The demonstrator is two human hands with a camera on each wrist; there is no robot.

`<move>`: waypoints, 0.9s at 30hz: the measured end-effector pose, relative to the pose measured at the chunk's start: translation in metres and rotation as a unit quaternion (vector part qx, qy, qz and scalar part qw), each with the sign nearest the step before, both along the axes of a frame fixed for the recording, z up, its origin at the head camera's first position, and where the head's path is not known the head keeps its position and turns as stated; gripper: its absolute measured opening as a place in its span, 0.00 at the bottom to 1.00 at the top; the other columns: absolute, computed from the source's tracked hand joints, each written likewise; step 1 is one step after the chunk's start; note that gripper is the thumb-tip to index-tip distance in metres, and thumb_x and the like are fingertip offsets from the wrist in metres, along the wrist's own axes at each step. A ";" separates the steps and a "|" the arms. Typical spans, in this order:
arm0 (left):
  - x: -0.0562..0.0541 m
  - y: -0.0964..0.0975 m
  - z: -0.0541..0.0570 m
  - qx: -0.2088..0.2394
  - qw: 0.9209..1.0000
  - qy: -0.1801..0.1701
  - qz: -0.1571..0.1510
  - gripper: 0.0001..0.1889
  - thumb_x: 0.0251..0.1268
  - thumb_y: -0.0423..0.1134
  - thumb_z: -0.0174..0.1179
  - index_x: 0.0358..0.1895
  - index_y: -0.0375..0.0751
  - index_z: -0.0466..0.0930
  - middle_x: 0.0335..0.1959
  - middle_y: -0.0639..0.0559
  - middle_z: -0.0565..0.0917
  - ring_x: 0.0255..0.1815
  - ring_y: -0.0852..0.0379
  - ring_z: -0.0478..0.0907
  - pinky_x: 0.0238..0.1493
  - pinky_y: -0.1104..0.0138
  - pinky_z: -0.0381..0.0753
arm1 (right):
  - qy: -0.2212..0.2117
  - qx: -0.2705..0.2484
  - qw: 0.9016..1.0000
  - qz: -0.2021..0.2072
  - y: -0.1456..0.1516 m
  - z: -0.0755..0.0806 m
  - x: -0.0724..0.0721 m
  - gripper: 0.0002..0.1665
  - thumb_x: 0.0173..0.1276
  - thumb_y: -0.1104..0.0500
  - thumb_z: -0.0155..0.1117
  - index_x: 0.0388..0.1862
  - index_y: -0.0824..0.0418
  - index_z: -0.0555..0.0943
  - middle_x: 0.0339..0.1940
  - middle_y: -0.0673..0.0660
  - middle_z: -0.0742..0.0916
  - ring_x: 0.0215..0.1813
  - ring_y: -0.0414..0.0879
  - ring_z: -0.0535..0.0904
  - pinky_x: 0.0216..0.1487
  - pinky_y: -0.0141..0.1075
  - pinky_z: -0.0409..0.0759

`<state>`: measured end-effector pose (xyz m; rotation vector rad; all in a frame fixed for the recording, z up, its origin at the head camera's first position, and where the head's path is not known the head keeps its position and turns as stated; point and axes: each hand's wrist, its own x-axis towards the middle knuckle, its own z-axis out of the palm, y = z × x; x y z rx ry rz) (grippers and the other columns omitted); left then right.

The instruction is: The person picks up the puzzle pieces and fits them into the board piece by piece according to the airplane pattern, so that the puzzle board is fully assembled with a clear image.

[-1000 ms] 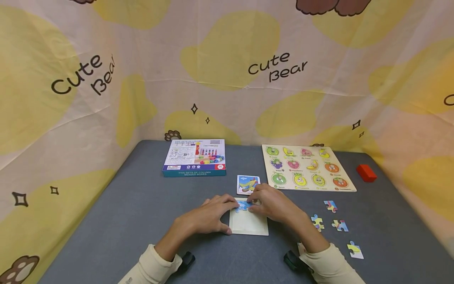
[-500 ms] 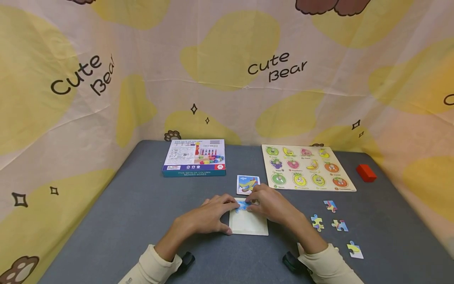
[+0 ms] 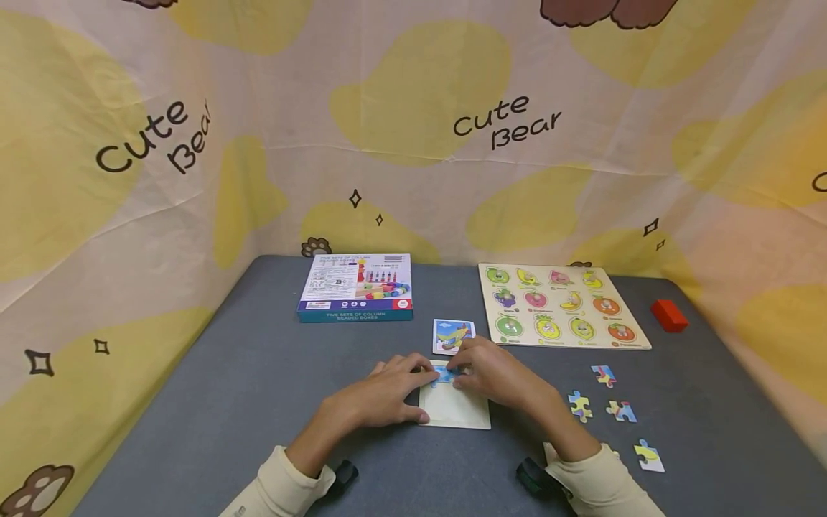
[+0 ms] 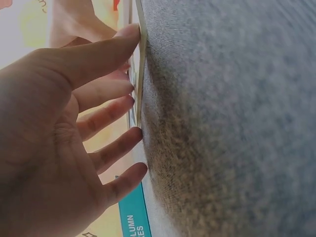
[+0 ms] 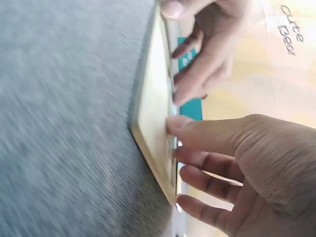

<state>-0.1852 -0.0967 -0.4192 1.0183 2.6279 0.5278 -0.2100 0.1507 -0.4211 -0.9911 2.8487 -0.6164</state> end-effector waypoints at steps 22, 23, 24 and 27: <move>0.003 0.006 -0.001 0.003 0.999 -0.040 -0.021 0.39 0.72 0.53 0.69 0.82 0.53 0.66 0.83 0.60 0.65 0.81 0.51 0.60 0.70 0.48 0.64 | -0.038 -0.033 0.998 -0.023 0.019 -0.002 -0.006 0.14 0.68 0.55 0.78 0.50 0.59 0.91 0.42 0.47 0.87 0.46 0.42 0.78 0.50 0.41 0.79; 0.003 0.006 -0.001 0.003 0.999 -0.040 -0.022 0.39 0.72 0.53 0.69 0.82 0.53 0.66 0.83 0.60 0.65 0.81 0.51 0.60 0.70 0.48 0.64 | -0.045 -0.035 0.998 -0.026 0.021 -0.001 -0.006 0.15 0.68 0.55 0.78 0.51 0.58 0.91 0.42 0.47 0.86 0.45 0.42 0.78 0.50 0.41 0.79; 0.003 0.006 -0.001 0.003 0.999 -0.040 -0.022 0.39 0.72 0.53 0.69 0.82 0.53 0.66 0.83 0.60 0.65 0.81 0.51 0.60 0.70 0.48 0.64 | -0.050 -0.037 0.998 -0.029 0.024 -0.001 -0.006 0.15 0.69 0.54 0.77 0.51 0.58 0.91 0.42 0.47 0.86 0.45 0.42 0.78 0.50 0.41 0.79; 0.003 0.005 -0.001 0.005 0.999 -0.041 -0.021 0.39 0.72 0.52 0.69 0.82 0.52 0.66 0.83 0.60 0.65 0.81 0.51 0.60 0.70 0.48 0.64 | -0.061 -0.043 0.996 -0.041 0.035 0.001 -0.005 0.16 0.69 0.54 0.77 0.52 0.58 0.90 0.41 0.46 0.86 0.44 0.42 0.78 0.49 0.40 0.79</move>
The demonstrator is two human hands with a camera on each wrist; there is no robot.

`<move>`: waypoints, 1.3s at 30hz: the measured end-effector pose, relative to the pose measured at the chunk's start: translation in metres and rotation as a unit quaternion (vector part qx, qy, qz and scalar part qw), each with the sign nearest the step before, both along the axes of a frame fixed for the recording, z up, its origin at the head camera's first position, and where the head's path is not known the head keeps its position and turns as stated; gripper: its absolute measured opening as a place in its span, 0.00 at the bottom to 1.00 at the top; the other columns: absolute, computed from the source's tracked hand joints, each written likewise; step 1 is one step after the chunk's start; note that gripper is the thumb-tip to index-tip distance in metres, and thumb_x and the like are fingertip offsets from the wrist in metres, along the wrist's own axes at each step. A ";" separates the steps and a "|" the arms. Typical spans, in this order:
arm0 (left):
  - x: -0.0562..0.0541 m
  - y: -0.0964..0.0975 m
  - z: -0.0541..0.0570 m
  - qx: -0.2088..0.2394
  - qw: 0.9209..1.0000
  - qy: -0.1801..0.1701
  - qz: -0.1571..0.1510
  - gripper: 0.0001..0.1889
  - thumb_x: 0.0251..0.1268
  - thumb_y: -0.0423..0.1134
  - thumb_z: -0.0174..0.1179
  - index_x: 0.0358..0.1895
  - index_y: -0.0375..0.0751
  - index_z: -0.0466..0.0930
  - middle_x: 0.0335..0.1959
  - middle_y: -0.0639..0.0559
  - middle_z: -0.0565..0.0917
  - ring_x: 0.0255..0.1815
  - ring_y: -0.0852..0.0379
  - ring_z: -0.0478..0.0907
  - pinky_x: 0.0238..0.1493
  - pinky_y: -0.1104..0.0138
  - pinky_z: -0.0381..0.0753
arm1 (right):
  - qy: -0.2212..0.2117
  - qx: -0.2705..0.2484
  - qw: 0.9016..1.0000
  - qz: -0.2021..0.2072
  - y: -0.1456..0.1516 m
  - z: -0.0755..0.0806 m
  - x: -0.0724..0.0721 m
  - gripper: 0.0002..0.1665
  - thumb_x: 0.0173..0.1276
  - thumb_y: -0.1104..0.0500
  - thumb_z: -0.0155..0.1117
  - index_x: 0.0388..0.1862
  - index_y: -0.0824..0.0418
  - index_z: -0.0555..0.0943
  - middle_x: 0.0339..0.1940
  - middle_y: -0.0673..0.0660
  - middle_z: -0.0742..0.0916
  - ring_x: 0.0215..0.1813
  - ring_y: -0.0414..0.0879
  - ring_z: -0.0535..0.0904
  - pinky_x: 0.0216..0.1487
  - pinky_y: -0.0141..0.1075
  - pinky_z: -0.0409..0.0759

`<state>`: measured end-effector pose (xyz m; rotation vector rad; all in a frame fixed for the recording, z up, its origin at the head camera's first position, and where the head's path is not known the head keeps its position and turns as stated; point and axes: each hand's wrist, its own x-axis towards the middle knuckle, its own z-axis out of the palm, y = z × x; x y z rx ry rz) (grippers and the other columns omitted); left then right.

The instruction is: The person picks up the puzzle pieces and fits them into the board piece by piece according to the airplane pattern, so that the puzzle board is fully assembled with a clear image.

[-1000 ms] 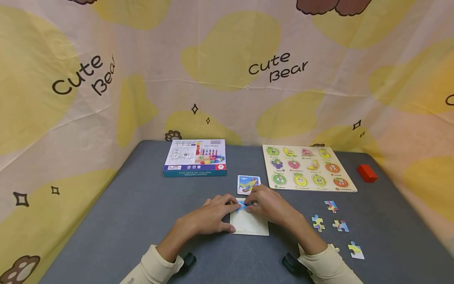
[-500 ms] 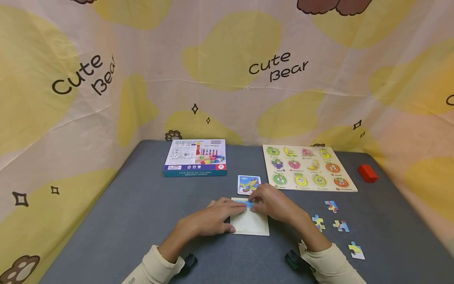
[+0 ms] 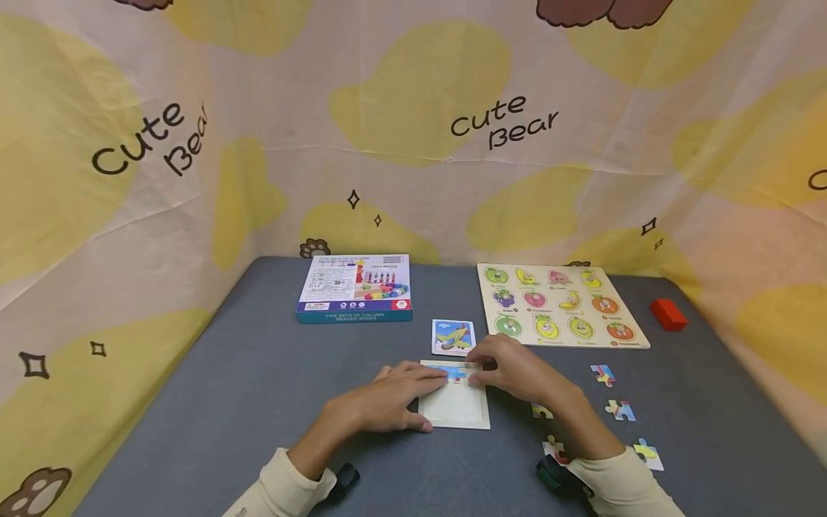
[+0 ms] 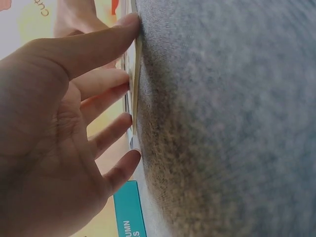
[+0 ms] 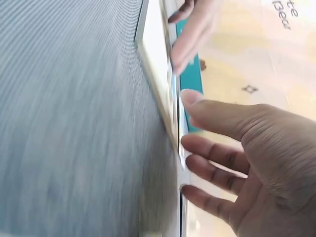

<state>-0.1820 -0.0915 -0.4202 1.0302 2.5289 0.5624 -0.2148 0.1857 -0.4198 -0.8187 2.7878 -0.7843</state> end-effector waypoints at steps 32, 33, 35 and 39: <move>-0.001 -0.001 -0.003 0.015 1.000 0.006 0.001 0.39 0.70 0.50 0.71 0.82 0.52 0.67 0.82 0.61 0.66 0.79 0.51 0.60 0.67 0.50 0.63 | 0.048 0.012 0.987 -0.153 0.166 -0.006 0.031 0.21 0.65 0.53 0.80 0.54 0.60 0.89 0.42 0.48 0.89 0.39 0.35 0.78 0.42 0.35 0.78; -0.001 -0.001 -0.003 0.015 1.000 0.005 0.000 0.39 0.70 0.50 0.71 0.82 0.52 0.67 0.82 0.61 0.66 0.79 0.51 0.60 0.67 0.50 0.63 | 0.039 0.004 0.986 -0.159 0.170 -0.007 0.032 0.21 0.66 0.53 0.80 0.54 0.61 0.89 0.42 0.49 0.90 0.39 0.34 0.79 0.40 0.35 0.79; -0.001 -0.001 -0.003 0.015 1.000 0.002 0.000 0.39 0.70 0.50 0.71 0.82 0.53 0.67 0.82 0.61 0.66 0.79 0.51 0.60 0.67 0.50 0.63 | 0.032 -0.003 0.986 -0.165 0.177 -0.008 0.032 0.21 0.67 0.55 0.79 0.55 0.61 0.89 0.42 0.50 0.91 0.39 0.33 0.80 0.40 0.34 0.79; -0.002 0.000 -0.003 0.014 1.000 -0.006 0.001 0.39 0.71 0.51 0.70 0.82 0.53 0.67 0.82 0.61 0.65 0.79 0.51 0.60 0.68 0.49 0.63 | 0.029 -0.001 0.985 -0.173 0.187 -0.008 0.033 0.19 0.66 0.59 0.78 0.55 0.61 0.89 0.42 0.50 0.91 0.39 0.33 0.81 0.41 0.33 0.79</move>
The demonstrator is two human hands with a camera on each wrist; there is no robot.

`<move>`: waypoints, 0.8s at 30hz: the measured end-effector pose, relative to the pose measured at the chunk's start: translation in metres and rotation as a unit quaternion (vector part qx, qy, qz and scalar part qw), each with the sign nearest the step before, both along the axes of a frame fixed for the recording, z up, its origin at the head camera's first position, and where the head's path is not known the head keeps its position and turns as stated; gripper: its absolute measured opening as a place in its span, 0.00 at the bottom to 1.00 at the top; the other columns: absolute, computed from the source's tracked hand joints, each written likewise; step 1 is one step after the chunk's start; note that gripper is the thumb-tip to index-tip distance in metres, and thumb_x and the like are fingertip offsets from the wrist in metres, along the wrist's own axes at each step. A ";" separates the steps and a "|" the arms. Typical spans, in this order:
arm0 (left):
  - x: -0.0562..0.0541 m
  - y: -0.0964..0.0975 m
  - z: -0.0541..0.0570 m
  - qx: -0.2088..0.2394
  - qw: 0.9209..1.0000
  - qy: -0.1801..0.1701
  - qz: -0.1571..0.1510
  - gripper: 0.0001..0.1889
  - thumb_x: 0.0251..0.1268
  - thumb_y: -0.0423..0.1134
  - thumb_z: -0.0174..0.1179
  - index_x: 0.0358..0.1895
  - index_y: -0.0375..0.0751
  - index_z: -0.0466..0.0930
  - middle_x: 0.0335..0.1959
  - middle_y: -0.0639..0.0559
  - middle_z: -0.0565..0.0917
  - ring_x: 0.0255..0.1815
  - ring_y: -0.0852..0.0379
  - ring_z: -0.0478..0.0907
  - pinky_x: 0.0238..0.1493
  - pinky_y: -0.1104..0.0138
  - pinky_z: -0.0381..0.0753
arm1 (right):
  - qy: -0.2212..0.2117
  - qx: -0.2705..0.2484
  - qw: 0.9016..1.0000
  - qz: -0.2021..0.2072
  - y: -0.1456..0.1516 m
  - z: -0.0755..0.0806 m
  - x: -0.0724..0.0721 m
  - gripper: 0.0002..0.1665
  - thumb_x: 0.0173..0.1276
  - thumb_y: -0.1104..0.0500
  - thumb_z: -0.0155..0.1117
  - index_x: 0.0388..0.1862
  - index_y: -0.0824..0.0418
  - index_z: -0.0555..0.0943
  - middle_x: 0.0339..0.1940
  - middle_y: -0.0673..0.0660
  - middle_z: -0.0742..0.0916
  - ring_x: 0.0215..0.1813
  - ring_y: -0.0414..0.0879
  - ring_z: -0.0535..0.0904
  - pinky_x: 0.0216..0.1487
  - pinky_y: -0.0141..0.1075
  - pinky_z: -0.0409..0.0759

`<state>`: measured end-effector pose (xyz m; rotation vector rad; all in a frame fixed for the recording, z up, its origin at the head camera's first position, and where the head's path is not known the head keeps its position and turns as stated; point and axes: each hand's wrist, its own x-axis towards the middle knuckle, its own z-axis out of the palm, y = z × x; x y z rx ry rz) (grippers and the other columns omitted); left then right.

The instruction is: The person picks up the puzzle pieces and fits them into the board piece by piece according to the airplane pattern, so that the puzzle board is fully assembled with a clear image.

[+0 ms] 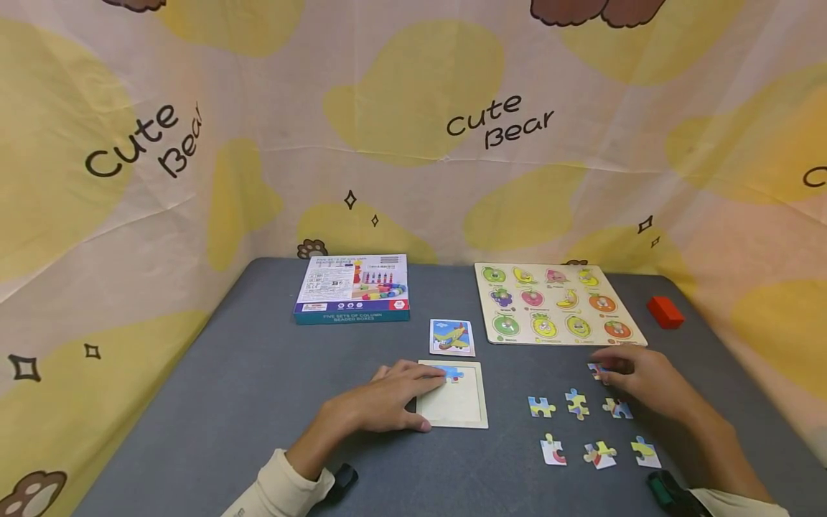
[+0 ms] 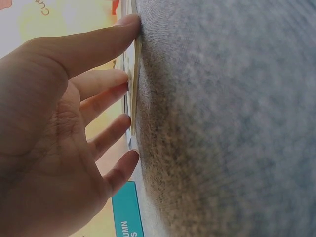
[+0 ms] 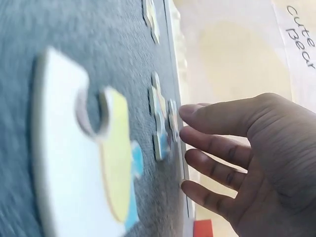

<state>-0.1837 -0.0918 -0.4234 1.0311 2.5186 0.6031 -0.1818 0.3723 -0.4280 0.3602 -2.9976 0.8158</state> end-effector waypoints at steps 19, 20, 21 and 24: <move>-0.001 0.000 0.001 -0.004 1.000 0.001 -0.004 0.39 0.71 0.52 0.70 0.82 0.54 0.67 0.82 0.60 0.65 0.79 0.50 0.60 0.68 0.48 0.63 | -0.024 0.022 0.999 0.006 0.012 0.003 -0.002 0.23 0.62 0.64 0.77 0.57 0.65 0.88 0.43 0.52 0.88 0.41 0.35 0.79 0.44 0.34 0.78; -0.001 0.000 0.001 -0.004 1.000 0.001 -0.003 0.39 0.71 0.52 0.70 0.82 0.54 0.67 0.82 0.60 0.66 0.79 0.50 0.60 0.68 0.48 0.63 | -0.022 0.023 0.999 0.007 0.013 0.002 -0.003 0.23 0.62 0.64 0.77 0.57 0.65 0.88 0.42 0.52 0.87 0.41 0.35 0.78 0.43 0.34 0.78; -0.001 0.000 0.001 -0.004 1.000 0.001 -0.003 0.39 0.71 0.52 0.70 0.82 0.54 0.67 0.82 0.60 0.66 0.79 0.50 0.60 0.68 0.48 0.63 | -0.021 0.024 0.999 0.007 0.013 0.002 -0.003 0.22 0.62 0.64 0.77 0.56 0.65 0.88 0.42 0.51 0.87 0.40 0.35 0.77 0.43 0.34 0.77; -0.001 0.000 0.001 -0.004 1.000 0.004 -0.003 0.39 0.71 0.52 0.70 0.82 0.53 0.67 0.82 0.60 0.65 0.79 0.50 0.60 0.68 0.48 0.63 | -0.023 0.025 0.999 0.006 0.013 0.003 -0.003 0.21 0.63 0.62 0.77 0.55 0.65 0.89 0.40 0.50 0.86 0.40 0.36 0.76 0.42 0.35 0.76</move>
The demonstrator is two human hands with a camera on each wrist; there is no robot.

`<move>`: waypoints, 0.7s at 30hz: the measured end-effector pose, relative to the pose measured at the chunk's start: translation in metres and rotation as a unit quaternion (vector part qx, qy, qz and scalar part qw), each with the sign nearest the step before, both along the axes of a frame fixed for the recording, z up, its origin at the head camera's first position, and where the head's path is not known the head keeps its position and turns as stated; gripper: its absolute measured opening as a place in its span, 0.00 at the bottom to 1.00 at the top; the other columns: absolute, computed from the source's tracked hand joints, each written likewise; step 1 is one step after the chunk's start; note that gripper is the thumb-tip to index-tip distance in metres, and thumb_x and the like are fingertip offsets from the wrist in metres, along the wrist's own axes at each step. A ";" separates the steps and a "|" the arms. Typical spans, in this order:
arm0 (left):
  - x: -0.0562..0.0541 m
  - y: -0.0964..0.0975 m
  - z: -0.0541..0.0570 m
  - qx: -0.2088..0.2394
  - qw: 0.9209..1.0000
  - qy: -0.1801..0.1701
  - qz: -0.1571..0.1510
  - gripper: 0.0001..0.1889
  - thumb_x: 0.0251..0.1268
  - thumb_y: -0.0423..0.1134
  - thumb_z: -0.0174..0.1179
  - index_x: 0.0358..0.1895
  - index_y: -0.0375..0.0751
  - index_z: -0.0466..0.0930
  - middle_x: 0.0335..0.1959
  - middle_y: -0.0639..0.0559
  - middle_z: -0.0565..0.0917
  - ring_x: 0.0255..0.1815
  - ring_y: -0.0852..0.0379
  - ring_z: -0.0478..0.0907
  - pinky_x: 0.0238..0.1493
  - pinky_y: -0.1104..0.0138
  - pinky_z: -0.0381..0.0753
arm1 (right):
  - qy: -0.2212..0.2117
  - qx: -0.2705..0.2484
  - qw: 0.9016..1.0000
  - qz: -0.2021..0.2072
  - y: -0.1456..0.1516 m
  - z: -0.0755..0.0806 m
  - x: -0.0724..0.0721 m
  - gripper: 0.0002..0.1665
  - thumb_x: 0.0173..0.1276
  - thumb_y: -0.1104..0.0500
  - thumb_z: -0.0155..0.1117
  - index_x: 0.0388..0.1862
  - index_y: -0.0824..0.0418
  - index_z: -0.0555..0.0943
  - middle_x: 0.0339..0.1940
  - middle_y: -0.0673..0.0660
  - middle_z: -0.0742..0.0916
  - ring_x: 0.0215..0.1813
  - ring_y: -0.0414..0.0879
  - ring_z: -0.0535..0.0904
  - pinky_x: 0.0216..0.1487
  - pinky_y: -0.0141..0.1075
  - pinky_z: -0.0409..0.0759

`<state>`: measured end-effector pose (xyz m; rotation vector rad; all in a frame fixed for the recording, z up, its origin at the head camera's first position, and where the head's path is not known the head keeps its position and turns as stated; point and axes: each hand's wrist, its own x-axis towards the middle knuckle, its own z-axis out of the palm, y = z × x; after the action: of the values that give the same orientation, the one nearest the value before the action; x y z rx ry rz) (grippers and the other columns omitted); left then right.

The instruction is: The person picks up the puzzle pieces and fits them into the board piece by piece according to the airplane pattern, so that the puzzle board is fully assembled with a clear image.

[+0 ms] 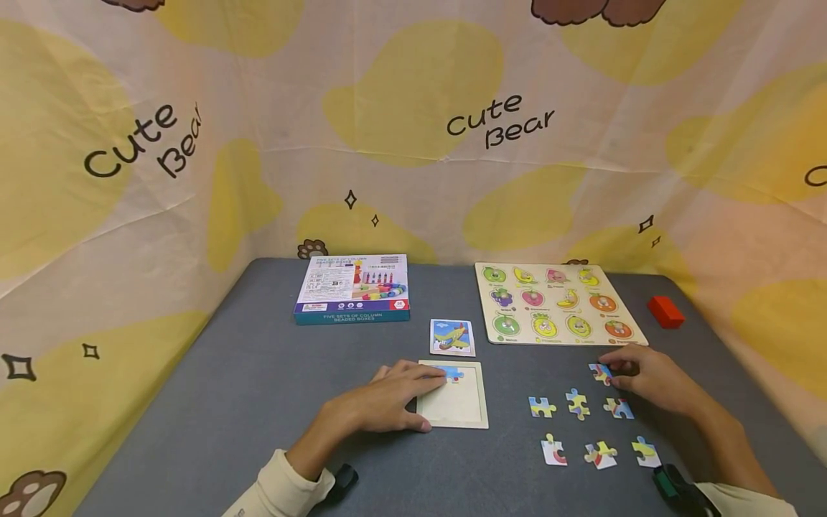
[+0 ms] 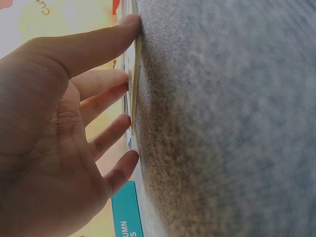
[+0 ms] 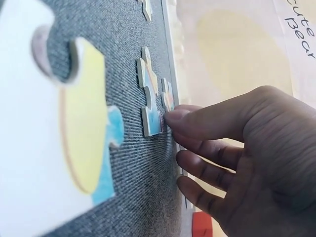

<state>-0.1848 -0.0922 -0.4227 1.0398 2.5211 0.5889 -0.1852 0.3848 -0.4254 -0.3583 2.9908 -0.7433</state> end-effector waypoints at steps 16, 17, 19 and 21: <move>0.000 0.001 -0.001 -0.006 1.000 0.007 0.001 0.39 0.71 0.52 0.70 0.82 0.54 0.66 0.83 0.60 0.65 0.79 0.50 0.60 0.68 0.48 0.63 | 0.014 0.019 1.000 -0.001 0.000 0.000 -0.001 0.12 0.64 0.51 0.80 0.40 0.56 0.91 0.30 0.43 0.85 0.34 0.31 0.74 0.37 0.34 0.74; 0.000 0.001 -0.001 -0.008 1.000 0.007 0.001 0.39 0.72 0.52 0.69 0.82 0.54 0.66 0.83 0.61 0.65 0.79 0.50 0.60 0.69 0.49 0.63 | 0.014 0.021 1.000 0.000 0.001 0.000 -0.001 0.12 0.64 0.51 0.80 0.40 0.56 0.91 0.30 0.43 0.85 0.34 0.31 0.74 0.37 0.34 0.73; 0.000 0.000 -0.001 -0.009 1.000 0.006 0.002 0.39 0.72 0.53 0.69 0.83 0.55 0.66 0.83 0.61 0.65 0.79 0.50 0.60 0.69 0.49 0.63 | 0.016 0.024 1.000 0.003 0.001 0.000 0.000 0.11 0.64 0.51 0.80 0.39 0.56 0.91 0.30 0.42 0.85 0.34 0.31 0.74 0.37 0.34 0.74; 0.000 0.000 -0.001 -0.011 1.000 0.007 0.002 0.39 0.72 0.53 0.69 0.83 0.55 0.66 0.83 0.61 0.64 0.79 0.51 0.60 0.69 0.49 0.63 | 0.018 0.024 1.000 0.007 0.000 0.000 0.000 0.11 0.64 0.51 0.80 0.39 0.56 0.91 0.29 0.42 0.85 0.33 0.30 0.74 0.36 0.34 0.74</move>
<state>-0.1845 -0.0918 -0.4240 1.0347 2.5365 0.5560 -0.1856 0.3847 -0.4251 -0.3937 3.0309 -0.6704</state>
